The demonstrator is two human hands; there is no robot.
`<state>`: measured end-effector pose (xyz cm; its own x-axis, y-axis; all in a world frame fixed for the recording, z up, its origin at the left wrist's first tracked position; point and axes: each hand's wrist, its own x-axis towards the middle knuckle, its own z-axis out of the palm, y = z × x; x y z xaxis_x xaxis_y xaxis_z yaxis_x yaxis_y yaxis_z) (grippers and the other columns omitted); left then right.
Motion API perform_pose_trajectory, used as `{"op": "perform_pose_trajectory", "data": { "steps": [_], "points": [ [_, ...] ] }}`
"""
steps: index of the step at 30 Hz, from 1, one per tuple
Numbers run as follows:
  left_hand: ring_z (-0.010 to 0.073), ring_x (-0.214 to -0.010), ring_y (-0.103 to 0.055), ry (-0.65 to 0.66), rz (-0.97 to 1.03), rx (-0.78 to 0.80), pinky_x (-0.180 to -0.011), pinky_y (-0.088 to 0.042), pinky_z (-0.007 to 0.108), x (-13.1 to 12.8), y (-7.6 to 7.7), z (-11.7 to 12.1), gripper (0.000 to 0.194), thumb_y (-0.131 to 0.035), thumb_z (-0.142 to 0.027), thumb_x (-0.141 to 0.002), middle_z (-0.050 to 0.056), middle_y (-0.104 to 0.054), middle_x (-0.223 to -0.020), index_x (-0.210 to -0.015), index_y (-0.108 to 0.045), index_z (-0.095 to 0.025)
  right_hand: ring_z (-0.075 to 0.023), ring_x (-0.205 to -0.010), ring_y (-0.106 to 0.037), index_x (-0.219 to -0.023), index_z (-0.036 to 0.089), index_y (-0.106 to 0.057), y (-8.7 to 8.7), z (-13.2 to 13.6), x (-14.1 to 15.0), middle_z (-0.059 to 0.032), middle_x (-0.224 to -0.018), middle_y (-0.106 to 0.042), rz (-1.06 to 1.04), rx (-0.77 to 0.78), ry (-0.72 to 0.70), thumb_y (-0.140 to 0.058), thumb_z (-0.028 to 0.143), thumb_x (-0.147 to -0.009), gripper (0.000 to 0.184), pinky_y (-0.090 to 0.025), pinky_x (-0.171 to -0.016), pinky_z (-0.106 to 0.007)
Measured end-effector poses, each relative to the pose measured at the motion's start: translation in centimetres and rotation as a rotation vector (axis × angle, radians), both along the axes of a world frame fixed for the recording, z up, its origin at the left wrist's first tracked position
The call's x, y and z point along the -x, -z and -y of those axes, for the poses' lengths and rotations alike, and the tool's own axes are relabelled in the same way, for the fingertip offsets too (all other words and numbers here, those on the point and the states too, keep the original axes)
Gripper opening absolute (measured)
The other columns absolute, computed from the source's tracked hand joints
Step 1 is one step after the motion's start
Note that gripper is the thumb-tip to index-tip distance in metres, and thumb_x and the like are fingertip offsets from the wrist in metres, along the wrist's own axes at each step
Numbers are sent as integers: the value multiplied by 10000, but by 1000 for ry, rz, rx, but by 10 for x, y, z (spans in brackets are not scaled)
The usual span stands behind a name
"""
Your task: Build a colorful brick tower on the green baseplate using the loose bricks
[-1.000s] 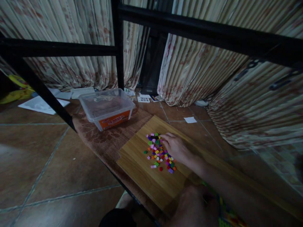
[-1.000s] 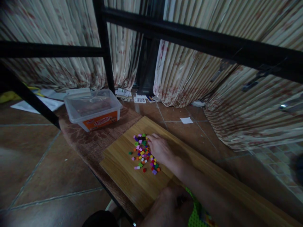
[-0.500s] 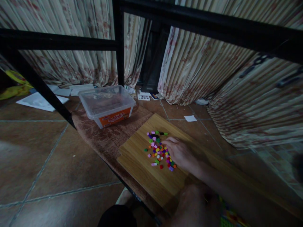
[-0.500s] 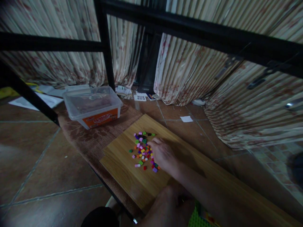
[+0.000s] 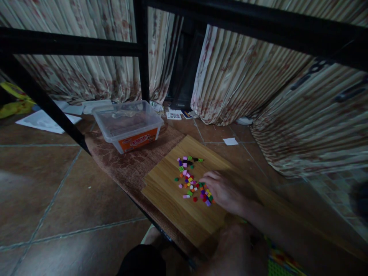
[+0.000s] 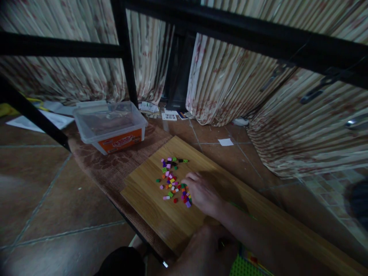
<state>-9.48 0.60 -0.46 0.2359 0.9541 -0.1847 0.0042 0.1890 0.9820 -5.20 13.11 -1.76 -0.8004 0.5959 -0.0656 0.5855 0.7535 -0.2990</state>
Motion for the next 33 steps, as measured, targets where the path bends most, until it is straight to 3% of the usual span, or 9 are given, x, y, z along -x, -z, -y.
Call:
{"op": "perform_pose_trajectory", "data": {
  "steps": [3,7,11,19,28,30,33],
  "points": [
    [156,-697,-607,-9,13,-38,-615,-428,237,-1,2,0,272,-465,-126,-740,51,-688,-791,-840,-717,-131,-176,-937,-571,-1082,222,-654,-2,1,4,-59,-1014,-625,-41,-7,12,-398,63,-885,360,-461,-821,-300],
    [150,-748,-625,-55,67,-124,-634,-434,222,0,4,-1,314,-448,-99,-737,47,-699,-866,-910,-708,-136,-182,-990,-553,-1097,197,-634,2,-3,30,-65,-1023,-614,-111,-22,-15,-467,145,-903,261,-443,-878,-305],
    [133,-660,-594,-75,19,-126,-609,-428,228,3,5,-1,324,-423,-105,-755,41,-696,-807,-902,-710,-139,-185,-971,-552,-1048,192,-652,8,-6,49,-67,-996,-612,-108,-19,27,-519,205,-895,203,-431,-883,-316],
    [164,-662,-603,14,-63,15,-585,-422,240,-3,6,0,262,-473,-138,-738,59,-687,-753,-831,-718,-149,-144,-813,-599,-852,175,-672,7,-12,44,-36,-890,-635,-177,82,155,-593,222,-850,91,-442,-751,-259],
    [179,-721,-632,36,-73,13,-652,-467,255,-1,7,-1,304,-451,-156,-753,66,-720,-840,-891,-721,-172,-153,-765,-595,-987,211,-677,12,-27,54,-18,-836,-643,-263,-37,220,-593,227,-850,162,-436,-686,-262],
    [193,-745,-640,55,-106,3,-681,-478,270,-3,7,0,289,-462,-155,-748,79,-724,-853,-870,-724,-173,-149,-794,-599,-980,220,-681,12,-23,54,-19,-868,-645,-293,-34,175,-574,211,-863,159,-444,-708,-261],
    [215,-767,-646,84,-164,-35,-697,-490,289,-7,9,3,252,-494,-165,-741,98,-724,-857,-838,-726,-175,-153,-897,-585,-941,224,-693,9,-13,55,-31,-949,-642,-285,-46,-13,-531,170,-885,180,-446,-816,-281]
  ]
}}
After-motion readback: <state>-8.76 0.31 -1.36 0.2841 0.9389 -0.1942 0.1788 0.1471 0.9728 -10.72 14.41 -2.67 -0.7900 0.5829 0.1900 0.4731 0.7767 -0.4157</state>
